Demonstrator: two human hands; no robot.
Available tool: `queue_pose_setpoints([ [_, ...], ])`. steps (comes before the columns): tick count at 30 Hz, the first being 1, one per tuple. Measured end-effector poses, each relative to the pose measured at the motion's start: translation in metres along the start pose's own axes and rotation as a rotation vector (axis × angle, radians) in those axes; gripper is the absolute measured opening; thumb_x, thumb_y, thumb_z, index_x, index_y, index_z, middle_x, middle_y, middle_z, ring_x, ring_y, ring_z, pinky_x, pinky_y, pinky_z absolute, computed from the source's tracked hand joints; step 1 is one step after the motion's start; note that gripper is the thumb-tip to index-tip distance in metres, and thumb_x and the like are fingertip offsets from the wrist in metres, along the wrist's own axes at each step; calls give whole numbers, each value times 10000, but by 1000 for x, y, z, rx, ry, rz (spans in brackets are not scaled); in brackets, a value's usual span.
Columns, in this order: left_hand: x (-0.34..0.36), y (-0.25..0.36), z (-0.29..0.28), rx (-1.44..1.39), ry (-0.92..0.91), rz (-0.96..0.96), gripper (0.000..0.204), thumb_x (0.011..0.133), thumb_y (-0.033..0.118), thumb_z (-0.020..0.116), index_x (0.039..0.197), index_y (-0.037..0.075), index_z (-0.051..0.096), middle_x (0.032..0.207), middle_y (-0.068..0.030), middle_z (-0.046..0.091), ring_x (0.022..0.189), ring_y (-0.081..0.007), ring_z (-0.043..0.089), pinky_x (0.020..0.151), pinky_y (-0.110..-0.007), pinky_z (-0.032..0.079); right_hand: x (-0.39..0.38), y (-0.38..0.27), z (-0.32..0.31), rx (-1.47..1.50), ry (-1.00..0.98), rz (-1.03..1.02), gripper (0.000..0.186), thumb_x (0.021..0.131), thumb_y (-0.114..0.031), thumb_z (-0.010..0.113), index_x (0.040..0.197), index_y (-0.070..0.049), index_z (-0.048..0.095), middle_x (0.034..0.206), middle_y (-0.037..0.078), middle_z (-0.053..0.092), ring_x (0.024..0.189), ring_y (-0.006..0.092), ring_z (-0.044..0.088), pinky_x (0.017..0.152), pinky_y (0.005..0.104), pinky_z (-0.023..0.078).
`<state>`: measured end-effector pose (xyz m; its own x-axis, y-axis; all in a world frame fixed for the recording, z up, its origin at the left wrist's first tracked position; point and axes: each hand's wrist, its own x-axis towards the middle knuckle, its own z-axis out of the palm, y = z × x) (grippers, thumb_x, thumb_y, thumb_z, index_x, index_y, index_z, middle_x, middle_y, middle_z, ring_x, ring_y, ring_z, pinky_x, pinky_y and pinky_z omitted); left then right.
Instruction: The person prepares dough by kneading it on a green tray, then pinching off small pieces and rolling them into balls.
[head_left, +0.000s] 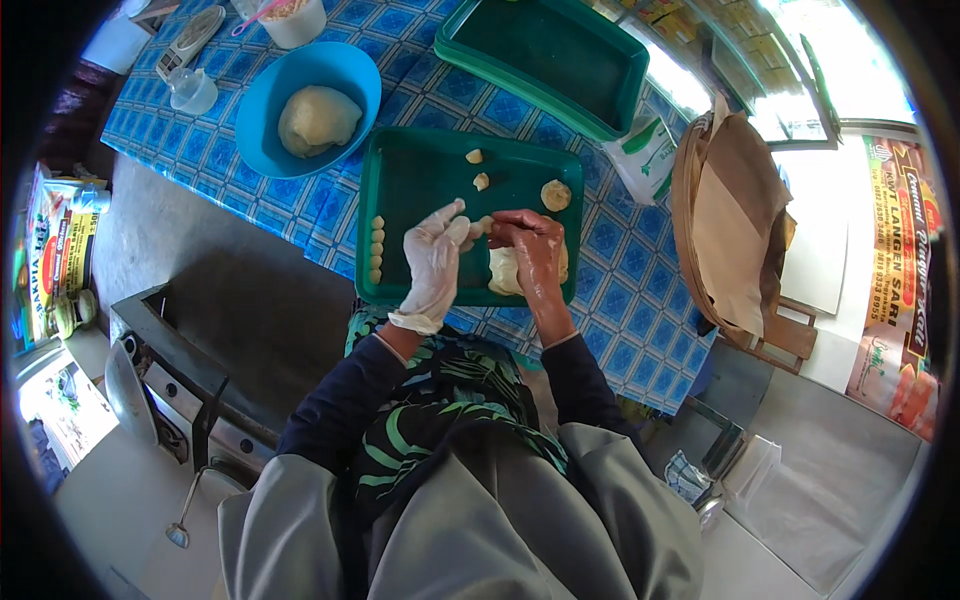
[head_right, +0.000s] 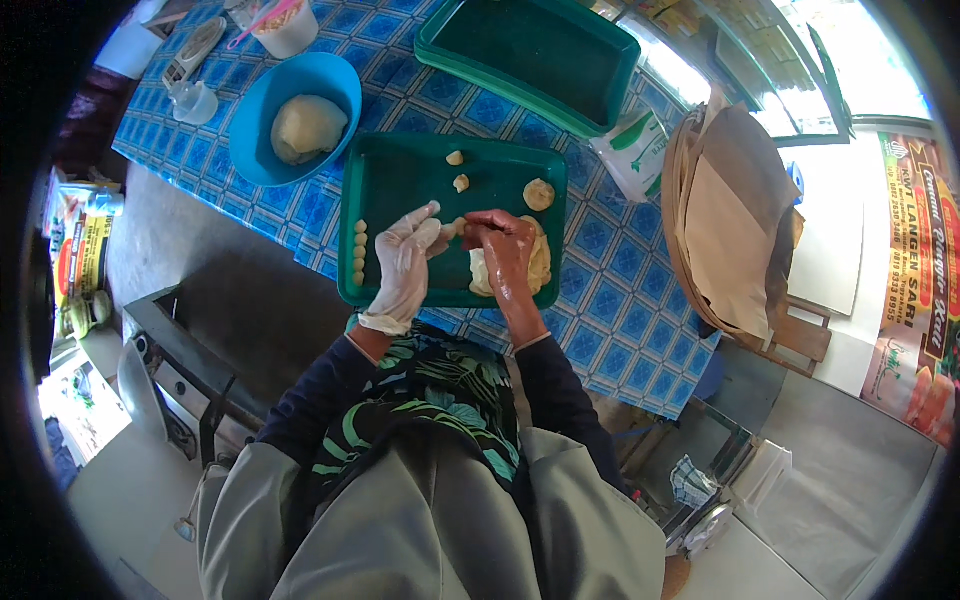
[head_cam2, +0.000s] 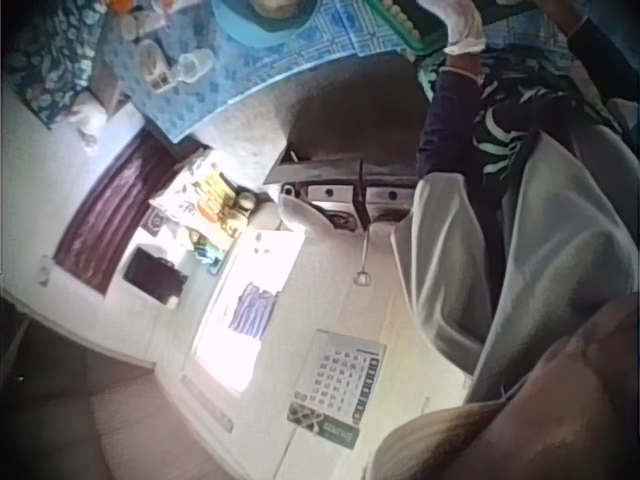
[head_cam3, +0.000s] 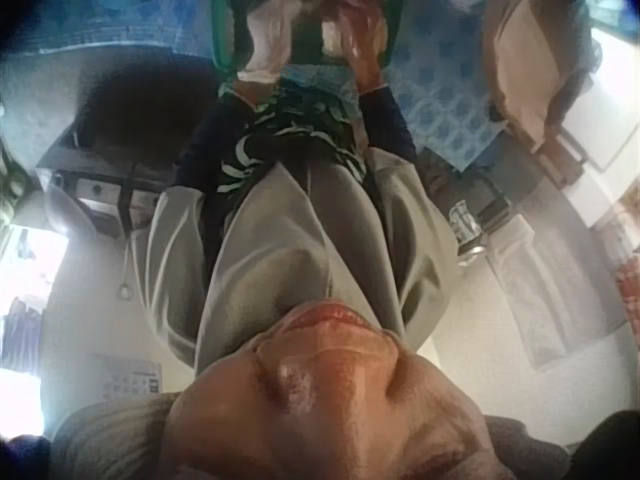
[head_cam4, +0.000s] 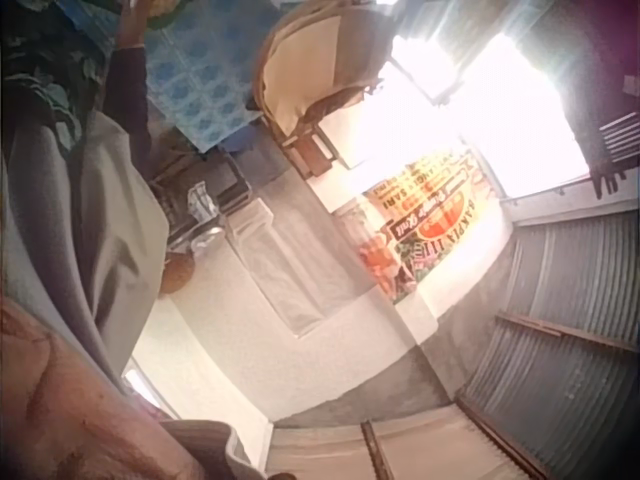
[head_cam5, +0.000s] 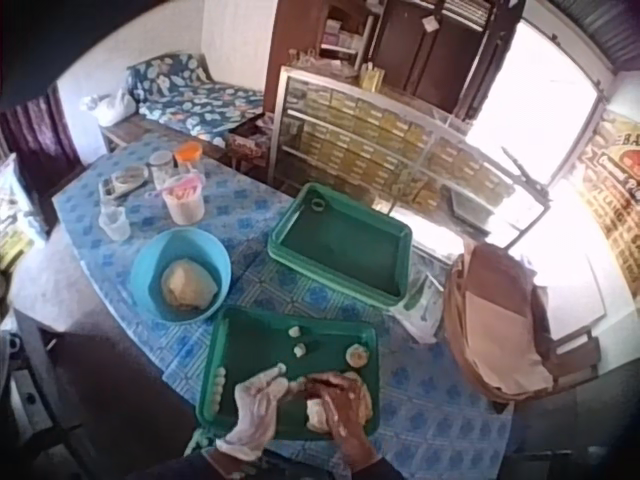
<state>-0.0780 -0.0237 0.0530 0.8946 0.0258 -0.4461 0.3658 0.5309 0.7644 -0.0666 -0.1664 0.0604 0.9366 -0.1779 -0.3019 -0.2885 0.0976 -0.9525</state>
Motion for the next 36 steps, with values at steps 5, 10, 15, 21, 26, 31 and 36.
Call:
queue_pose_setpoints([
  [5,14,6,-19,-57,-283,-139,274,920,98,650,1106,-103,642,985,-141,695,879,-212,696,776,-322,587,1,-5,0,-34,-122,57,160,810,70,641,944,46,723,816,131,705,654,182,675,621,277,563],
  [10,11,6,-20,-75,-146,-155,214,915,50,642,1062,-104,660,1004,-157,687,886,-230,693,808,-343,585,8,6,-1,-321,-266,-268,205,790,73,646,959,6,742,809,111,712,692,169,680,635,276,559],
  [15,-8,-11,-5,242,18,240,337,955,19,579,1279,-72,582,1165,-105,647,1055,-143,606,950,-276,487,19,11,29,-153,-183,86,178,771,30,694,944,41,734,836,117,721,748,166,689,693,283,559],
  [21,-17,14,-41,688,59,594,531,990,-16,485,1500,-3,337,1461,-83,447,1289,-172,457,1084,-272,319,27,18,80,-14,-185,204,184,853,-17,670,1010,75,701,886,132,717,753,178,686,687,296,568],
  [26,-17,67,-76,124,296,392,476,981,208,587,1363,-56,487,1246,-86,604,1065,-128,571,922,-274,430,49,71,116,-19,-289,72,176,861,78,559,980,86,689,930,156,684,740,224,684,663,319,585],
  [31,1,73,-119,-83,442,457,391,918,195,694,1231,-29,620,1148,-88,660,1101,-186,612,995,-336,448,46,94,143,-492,-149,-403,228,762,80,557,912,43,726,844,216,645,733,347,667,650,394,549],
  [36,2,72,-114,-182,450,366,342,890,136,717,1183,-25,646,1124,-97,672,1040,-202,651,934,-329,490,38,81,154,-664,-100,-465,222,749,49,576,897,15,737,825,215,645,743,344,666,666,428,522],
])
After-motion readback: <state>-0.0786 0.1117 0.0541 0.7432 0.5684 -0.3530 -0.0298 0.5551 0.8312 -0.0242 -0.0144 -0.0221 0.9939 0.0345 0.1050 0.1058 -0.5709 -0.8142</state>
